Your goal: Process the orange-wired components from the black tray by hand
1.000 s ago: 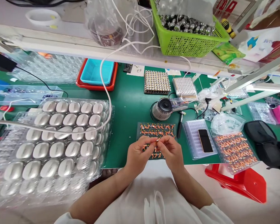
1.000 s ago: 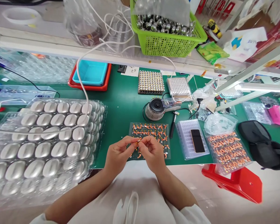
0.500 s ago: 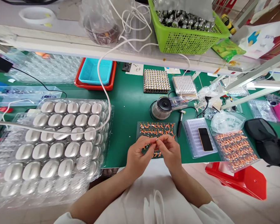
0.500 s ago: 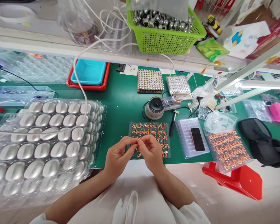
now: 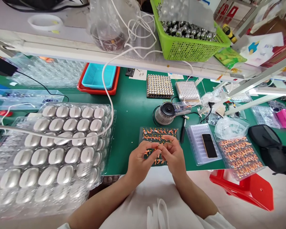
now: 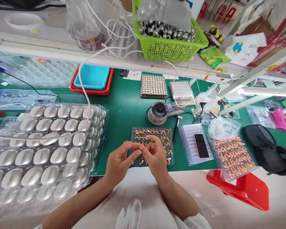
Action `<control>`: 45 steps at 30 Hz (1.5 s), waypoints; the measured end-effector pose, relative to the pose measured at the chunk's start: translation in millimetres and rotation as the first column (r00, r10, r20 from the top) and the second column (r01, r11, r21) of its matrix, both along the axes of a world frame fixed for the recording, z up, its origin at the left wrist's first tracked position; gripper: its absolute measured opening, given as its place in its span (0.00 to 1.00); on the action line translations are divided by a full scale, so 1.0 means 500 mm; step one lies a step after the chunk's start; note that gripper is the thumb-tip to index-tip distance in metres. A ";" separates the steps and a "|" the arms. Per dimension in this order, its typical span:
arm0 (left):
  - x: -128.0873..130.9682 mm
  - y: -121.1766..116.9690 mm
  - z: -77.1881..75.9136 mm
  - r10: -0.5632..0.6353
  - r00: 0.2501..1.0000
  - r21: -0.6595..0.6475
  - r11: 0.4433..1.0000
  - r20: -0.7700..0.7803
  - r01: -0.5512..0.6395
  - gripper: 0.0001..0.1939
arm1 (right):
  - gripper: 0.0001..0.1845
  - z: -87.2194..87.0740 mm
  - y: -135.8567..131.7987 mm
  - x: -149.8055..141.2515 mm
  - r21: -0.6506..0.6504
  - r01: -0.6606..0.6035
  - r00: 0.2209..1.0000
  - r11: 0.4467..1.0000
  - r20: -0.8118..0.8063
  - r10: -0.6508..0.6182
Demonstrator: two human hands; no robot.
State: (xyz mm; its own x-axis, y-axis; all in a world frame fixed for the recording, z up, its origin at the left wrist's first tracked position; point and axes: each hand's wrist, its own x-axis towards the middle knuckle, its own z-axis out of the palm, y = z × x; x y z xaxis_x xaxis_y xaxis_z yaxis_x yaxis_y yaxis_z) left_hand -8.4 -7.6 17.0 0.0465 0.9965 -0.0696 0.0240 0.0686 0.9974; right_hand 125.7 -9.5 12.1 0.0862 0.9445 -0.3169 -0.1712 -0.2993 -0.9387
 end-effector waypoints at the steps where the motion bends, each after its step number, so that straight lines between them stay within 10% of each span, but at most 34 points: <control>1: -0.001 0.001 -0.001 0.000 1.000 -0.015 1.000 0.010 0.001 0.06 | 0.20 -0.001 0.000 0.001 -0.005 -0.011 1.000 1.000 0.005 0.011; 16: -0.009 0.004 -0.006 0.024 0.972 -0.262 0.964 0.234 0.039 0.11 | 0.07 -0.011 0.002 0.028 0.291 -0.239 0.966 0.926 0.164 0.198; 30: -0.012 -0.009 -0.026 0.036 0.993 0.313 0.950 -0.115 0.001 0.06 | 0.05 -0.021 -0.028 0.001 0.406 -0.092 0.963 0.909 0.270 -0.023; 45: -0.040 0.006 -0.039 -0.199 0.978 0.128 0.970 -0.068 0.207 0.02 | 0.10 -0.020 -0.026 0.017 0.488 -0.245 0.853 0.838 0.520 -0.054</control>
